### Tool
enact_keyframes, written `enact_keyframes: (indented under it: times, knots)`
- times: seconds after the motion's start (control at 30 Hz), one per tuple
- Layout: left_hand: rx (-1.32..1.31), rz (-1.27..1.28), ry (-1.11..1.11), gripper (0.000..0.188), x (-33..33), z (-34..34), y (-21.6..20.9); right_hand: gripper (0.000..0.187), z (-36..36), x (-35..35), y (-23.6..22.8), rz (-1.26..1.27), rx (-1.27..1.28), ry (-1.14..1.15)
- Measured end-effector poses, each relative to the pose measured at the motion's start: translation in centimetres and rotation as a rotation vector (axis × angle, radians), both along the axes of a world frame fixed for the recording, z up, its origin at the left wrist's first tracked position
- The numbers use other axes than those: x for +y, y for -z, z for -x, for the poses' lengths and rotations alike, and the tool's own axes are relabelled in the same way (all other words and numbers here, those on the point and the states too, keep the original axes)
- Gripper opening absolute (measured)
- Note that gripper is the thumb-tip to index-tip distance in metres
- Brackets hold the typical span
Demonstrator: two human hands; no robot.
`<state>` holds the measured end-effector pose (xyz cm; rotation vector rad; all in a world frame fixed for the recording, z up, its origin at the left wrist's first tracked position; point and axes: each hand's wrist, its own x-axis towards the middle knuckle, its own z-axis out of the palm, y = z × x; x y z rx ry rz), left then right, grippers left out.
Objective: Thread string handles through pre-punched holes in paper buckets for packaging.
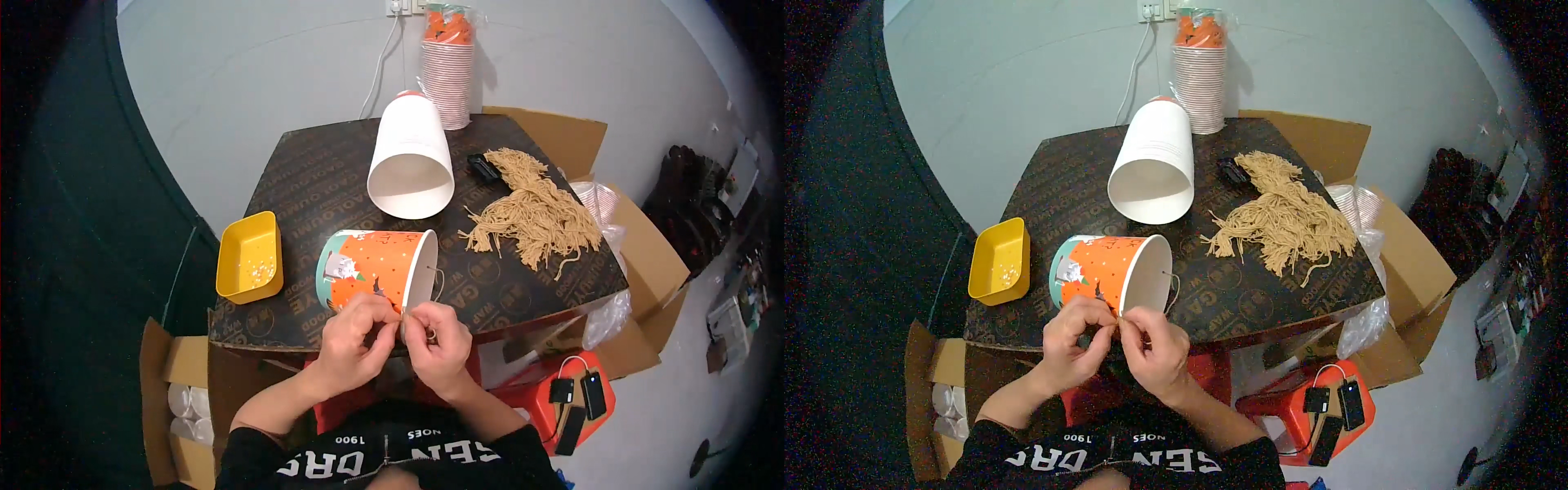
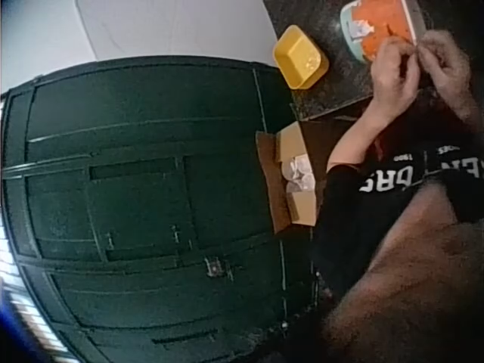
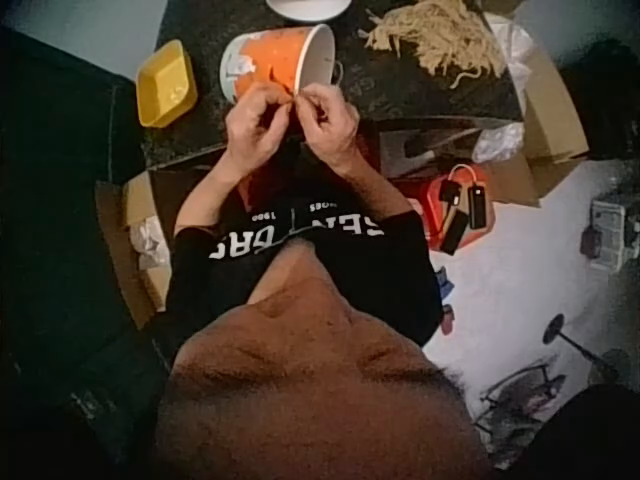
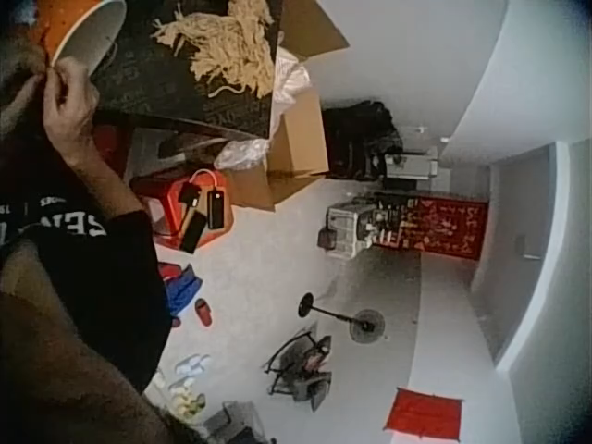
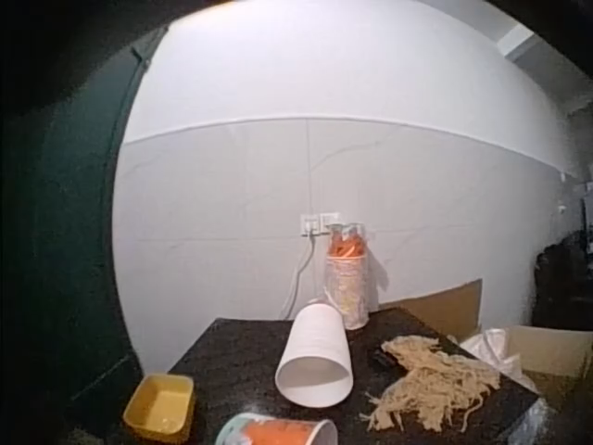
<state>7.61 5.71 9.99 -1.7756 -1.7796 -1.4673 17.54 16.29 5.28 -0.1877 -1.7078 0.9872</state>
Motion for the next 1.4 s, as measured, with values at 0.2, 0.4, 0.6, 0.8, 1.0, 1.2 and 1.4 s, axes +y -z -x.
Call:
enact_keyframes:
  times: [0.2,0.4,0.6,0.8,1.0,1.2,1.4]
  knots:
    - [-0.002,-0.005,0.014,0.018,0.1,0.1,0.0,0.022,-0.2,0.8,-0.9,-0.23,-0.039,0.029]
    - [0.011,-0.009,0.02,0.018,0.2,0.3,0.0,0.025,-0.6,1.3,-1.3,-0.361,-0.074,0.031]
    - [0.03,-0.008,0.035,0.018,0.3,0.3,-0.3,0.024,-0.4,1.7,-1.7,-0.348,-0.009,-0.011]
    - [0.103,-0.017,0.017,0.02,0.6,0.4,-0.2,0.012,-0.6,1.7,-1.2,-0.144,-0.065,-0.174]
    - [0.054,0.015,0.018,0.022,0.4,0.8,0.4,0.007,-1.1,1.9,-1.0,0.763,-0.189,-0.727]
    - [-0.067,0.017,0.069,0.022,0.4,0.6,0.9,0.011,-0.7,1.7,-0.4,0.968,-0.032,-0.863]
    - [-0.072,-0.001,0.045,0.02,0.6,0.4,0.8,0.01,-0.6,1.2,-0.3,0.918,-0.056,-0.785]
